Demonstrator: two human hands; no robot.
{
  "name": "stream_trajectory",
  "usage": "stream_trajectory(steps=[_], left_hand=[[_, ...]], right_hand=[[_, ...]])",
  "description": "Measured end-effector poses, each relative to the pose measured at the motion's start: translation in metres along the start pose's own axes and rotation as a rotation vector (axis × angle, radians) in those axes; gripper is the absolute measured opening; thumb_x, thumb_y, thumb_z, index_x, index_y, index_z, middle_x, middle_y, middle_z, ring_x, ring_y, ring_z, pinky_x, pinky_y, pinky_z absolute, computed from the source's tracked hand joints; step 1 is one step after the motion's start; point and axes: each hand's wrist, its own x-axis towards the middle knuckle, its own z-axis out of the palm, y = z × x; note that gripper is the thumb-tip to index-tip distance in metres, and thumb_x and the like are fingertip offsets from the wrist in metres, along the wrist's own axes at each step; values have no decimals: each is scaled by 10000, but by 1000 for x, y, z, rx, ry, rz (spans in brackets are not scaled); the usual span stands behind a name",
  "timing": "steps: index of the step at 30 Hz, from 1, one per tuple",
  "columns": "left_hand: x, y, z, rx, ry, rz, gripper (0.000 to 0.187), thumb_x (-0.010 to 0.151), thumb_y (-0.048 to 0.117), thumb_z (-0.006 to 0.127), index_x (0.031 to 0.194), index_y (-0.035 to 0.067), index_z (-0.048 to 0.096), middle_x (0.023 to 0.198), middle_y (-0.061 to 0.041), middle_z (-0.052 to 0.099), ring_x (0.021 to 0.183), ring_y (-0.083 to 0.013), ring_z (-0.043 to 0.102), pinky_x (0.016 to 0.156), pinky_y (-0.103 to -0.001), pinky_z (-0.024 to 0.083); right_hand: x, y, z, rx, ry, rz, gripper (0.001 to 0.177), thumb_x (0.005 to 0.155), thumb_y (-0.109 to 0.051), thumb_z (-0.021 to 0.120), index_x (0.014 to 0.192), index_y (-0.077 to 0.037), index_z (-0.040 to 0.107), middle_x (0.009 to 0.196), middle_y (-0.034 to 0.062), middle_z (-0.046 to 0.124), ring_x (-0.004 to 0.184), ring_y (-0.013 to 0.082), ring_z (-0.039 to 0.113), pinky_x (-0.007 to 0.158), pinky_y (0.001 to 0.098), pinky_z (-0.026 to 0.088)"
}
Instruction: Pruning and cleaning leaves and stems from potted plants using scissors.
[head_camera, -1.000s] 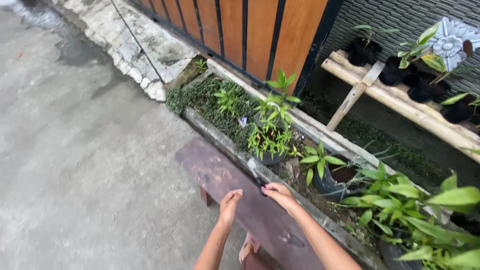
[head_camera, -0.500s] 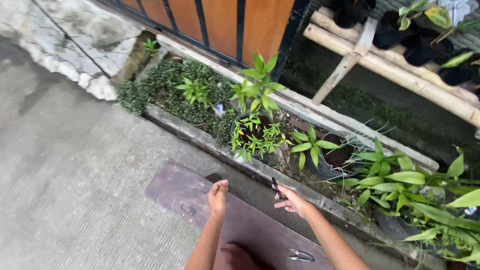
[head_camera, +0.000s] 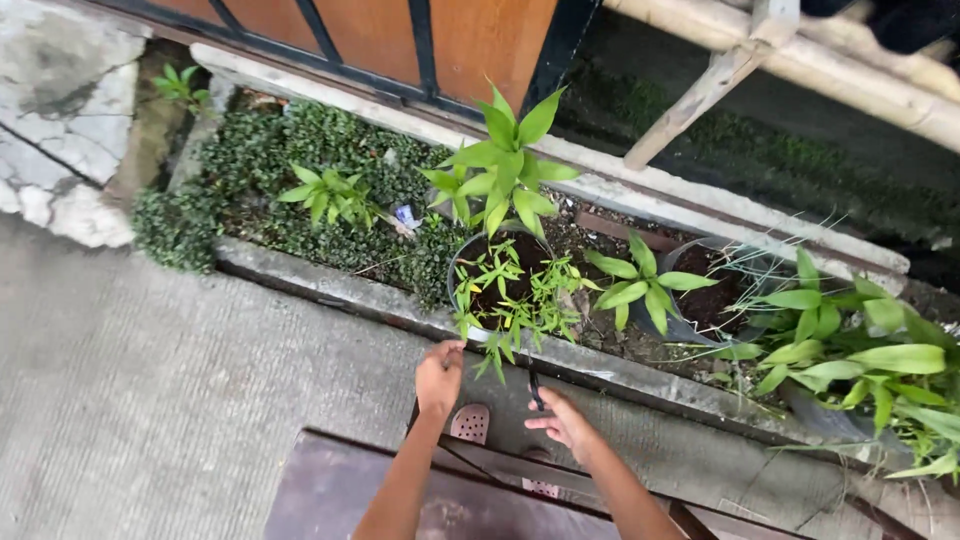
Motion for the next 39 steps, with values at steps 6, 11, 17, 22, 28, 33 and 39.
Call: stream_trajectory(steps=[6,11,17,22,28,33,39], left_hand=[[79,10,36,289,-187,106,200,914,242,654,1052,187,787,1074,-64,770,1009,-289,706,862,-441,501],[119,-39,81,281,-244,173,220,907,258,635,1062,206,782,1089,-64,762,1014,-294,697,908,-429,518],[142,-47,107,464,-322,164,208,897,262,639,1045,227,780,1078,-39,758,1048,-270,657,898,-460,456],[155,-62,145,550,-370,280,219,902,303,647,1075,245,768,1099,-39,745,1098,-309,625,933,-497,419],[160,-75,194,686,-496,166,423,932,487,634,1236,195,671,1180,-88,703,1147,-298,622,1016,-493,373],[163,-91,219,754,-468,75,383,927,495,541,1174,258,714,1106,-116,706,1078,-305,633,1042,-504,351],[170,-135,237,791,-423,62,369,944,488,563,1003,160,721,893,-107,747,853,-310,714,992,-482,419]], right_hand=[[46,-18,21,378,-147,-85,549,881,-598,563,1276,-219,597,1196,23,690,960,176,706,682,269,391],[70,-36,50,166,-49,11,518,861,-605,551,1217,-239,639,1133,-19,713,872,139,690,671,267,393],[135,-34,41,55,190,70,505,828,-614,608,1086,-182,656,1007,-44,696,734,128,613,634,286,390],[172,-21,27,68,276,2,520,802,-626,639,997,-145,667,931,-25,684,686,139,603,569,298,369],[186,-16,21,126,338,-100,522,798,-578,693,925,-71,702,913,33,705,700,150,644,661,300,549],[192,-22,19,67,384,-101,533,791,-587,678,903,-67,708,897,55,712,696,173,648,647,320,560],[195,-31,18,72,358,11,542,785,-610,678,961,-98,685,926,26,716,645,169,645,620,321,493]])
